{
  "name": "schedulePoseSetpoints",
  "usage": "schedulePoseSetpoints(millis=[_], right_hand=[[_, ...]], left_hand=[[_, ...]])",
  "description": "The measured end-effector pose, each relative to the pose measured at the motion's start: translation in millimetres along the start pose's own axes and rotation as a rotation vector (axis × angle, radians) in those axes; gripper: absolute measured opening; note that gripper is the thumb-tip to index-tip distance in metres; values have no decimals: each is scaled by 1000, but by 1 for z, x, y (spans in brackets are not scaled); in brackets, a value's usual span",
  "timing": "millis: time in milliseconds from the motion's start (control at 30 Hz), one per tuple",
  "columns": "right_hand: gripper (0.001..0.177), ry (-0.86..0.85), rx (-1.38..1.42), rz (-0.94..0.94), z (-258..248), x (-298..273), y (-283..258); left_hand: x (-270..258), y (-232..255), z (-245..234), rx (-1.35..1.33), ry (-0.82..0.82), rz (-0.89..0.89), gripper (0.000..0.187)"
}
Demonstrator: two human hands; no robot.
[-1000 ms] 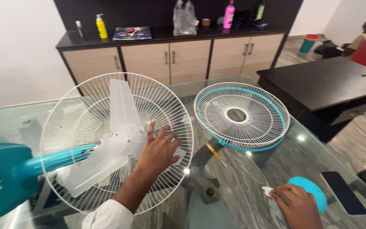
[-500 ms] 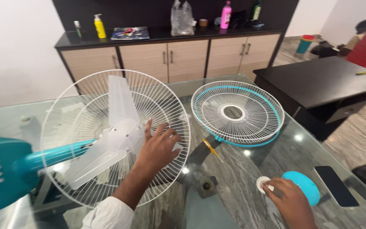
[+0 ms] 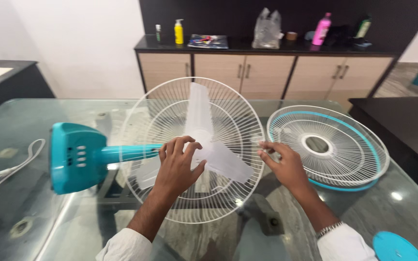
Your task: The person disassembles a teal LG table fan on a glass table. They remove the front grille, detach the fan blades, unscrew the rear grille, and use a screwdriver to loosen the motor housing.
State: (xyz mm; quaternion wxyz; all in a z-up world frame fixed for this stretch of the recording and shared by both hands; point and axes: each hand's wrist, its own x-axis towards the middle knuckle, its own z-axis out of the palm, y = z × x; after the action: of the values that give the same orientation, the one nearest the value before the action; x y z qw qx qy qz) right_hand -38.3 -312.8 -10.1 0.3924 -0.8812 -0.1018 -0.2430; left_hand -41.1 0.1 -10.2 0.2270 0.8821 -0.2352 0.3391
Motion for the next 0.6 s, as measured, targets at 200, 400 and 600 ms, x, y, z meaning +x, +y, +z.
schedulePoseSetpoints(millis=[200,400,600], right_hand=[[62,-151,165,36,59,43,-6],[53,-270,130,46,93,63,3],[49,-286,173,-7,102,57,6]], left_hand=[[-11,-28,-20,24,-29,-176,53],[-17,-44,-33,-10,-102,-409,60],[-17,-55,-37,-23,-200,-549,49]])
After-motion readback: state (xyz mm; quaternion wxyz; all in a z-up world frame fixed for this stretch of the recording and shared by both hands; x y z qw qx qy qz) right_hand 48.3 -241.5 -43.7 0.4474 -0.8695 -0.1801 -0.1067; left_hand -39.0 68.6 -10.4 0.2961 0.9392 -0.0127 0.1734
